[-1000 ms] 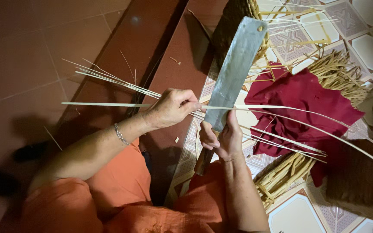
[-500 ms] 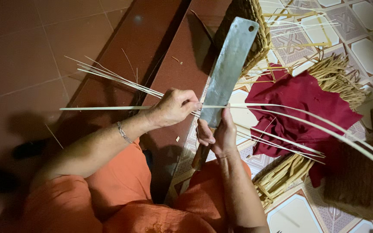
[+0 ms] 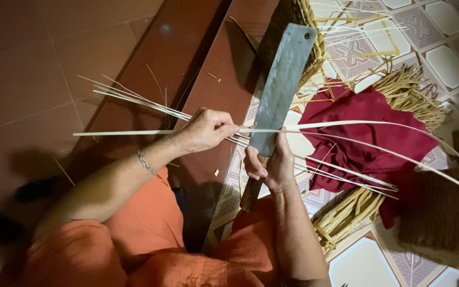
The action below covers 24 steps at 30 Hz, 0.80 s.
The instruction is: The person sits on the floor and uses a large knife to split long bamboo strips into thinner pieces. They repeatedly position the strips and draw the knife along them to separate the layers.
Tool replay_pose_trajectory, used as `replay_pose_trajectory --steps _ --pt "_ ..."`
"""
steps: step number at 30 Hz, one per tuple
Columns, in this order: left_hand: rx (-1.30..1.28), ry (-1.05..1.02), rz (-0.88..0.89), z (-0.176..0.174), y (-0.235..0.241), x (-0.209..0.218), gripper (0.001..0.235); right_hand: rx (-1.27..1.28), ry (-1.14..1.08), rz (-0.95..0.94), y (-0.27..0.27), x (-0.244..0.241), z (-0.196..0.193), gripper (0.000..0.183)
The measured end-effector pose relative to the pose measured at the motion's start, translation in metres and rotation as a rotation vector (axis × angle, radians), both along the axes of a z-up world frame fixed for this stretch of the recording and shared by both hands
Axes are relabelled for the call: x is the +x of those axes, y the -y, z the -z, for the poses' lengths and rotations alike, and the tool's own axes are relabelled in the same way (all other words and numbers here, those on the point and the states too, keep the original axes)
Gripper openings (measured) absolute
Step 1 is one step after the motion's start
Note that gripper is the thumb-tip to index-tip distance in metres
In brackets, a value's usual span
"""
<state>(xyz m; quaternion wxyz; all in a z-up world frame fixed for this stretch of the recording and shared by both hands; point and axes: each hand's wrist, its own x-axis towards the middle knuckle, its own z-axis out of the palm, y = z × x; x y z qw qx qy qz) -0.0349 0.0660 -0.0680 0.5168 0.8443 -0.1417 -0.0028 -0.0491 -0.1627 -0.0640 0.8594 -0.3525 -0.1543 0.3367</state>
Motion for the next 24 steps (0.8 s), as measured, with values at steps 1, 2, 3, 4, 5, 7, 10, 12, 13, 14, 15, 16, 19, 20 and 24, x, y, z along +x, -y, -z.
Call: replay_pose_trajectory --steps 1,2,3,4,5,7,10,12,13,14,15,16,19,20,24 --pt "-0.006 0.032 0.002 0.000 0.001 0.000 0.022 -0.028 -0.024 0.016 0.001 0.000 0.001 0.084" --pt "-0.013 0.063 0.004 0.001 0.002 0.000 0.021 -0.057 -0.047 0.032 0.002 0.000 0.002 0.086" --pt "-0.011 0.078 0.001 0.001 0.003 -0.001 0.021 -0.086 -0.071 0.046 0.003 0.000 0.003 0.088" --pt "-0.009 0.093 -0.002 0.001 0.004 -0.001 0.022 -0.086 -0.080 0.048 0.003 0.000 0.003 0.088" --pt "-0.007 0.108 -0.008 0.001 0.005 -0.002 0.022 -0.087 -0.088 0.048 0.002 -0.001 0.004 0.088" --pt "-0.014 0.117 -0.007 0.000 0.005 -0.004 0.022 -0.098 -0.108 0.056 0.001 -0.002 0.004 0.086" --pt "0.005 0.060 0.007 -0.001 0.005 -0.004 0.021 -0.107 -0.107 0.060 -0.003 -0.002 0.005 0.081" --pt "0.006 0.038 0.001 0.001 0.005 -0.005 0.020 -0.081 -0.066 0.037 -0.007 -0.003 0.007 0.078" --pt "-0.006 0.051 -0.012 0.003 0.005 -0.004 0.019 -0.074 -0.080 0.025 -0.008 -0.003 0.007 0.078" --pt "-0.017 0.063 -0.024 0.004 0.006 -0.004 0.018 -0.068 -0.095 0.013 -0.009 -0.002 0.007 0.079" --pt "-0.022 0.077 -0.022 0.005 0.005 -0.004 0.019 -0.060 -0.108 0.001 -0.010 -0.001 0.007 0.080" --pt "-0.028 0.091 -0.019 0.005 0.004 -0.004 0.019 -0.041 -0.085 -0.013 -0.011 -0.001 0.007 0.079" --pt "-0.040 0.069 -0.018 0.004 0.003 -0.006 0.018 -0.021 -0.062 -0.032 -0.012 -0.002 0.006 0.080" --pt "-0.044 0.052 -0.019 0.004 0.004 -0.006 0.018 -0.040 -0.084 -0.027 -0.012 -0.001 0.005 0.081" --pt "-0.075 0.051 -0.004 0.004 0.009 -0.005 0.019 0.013 -0.169 -0.023 -0.009 -0.003 0.006 0.076"
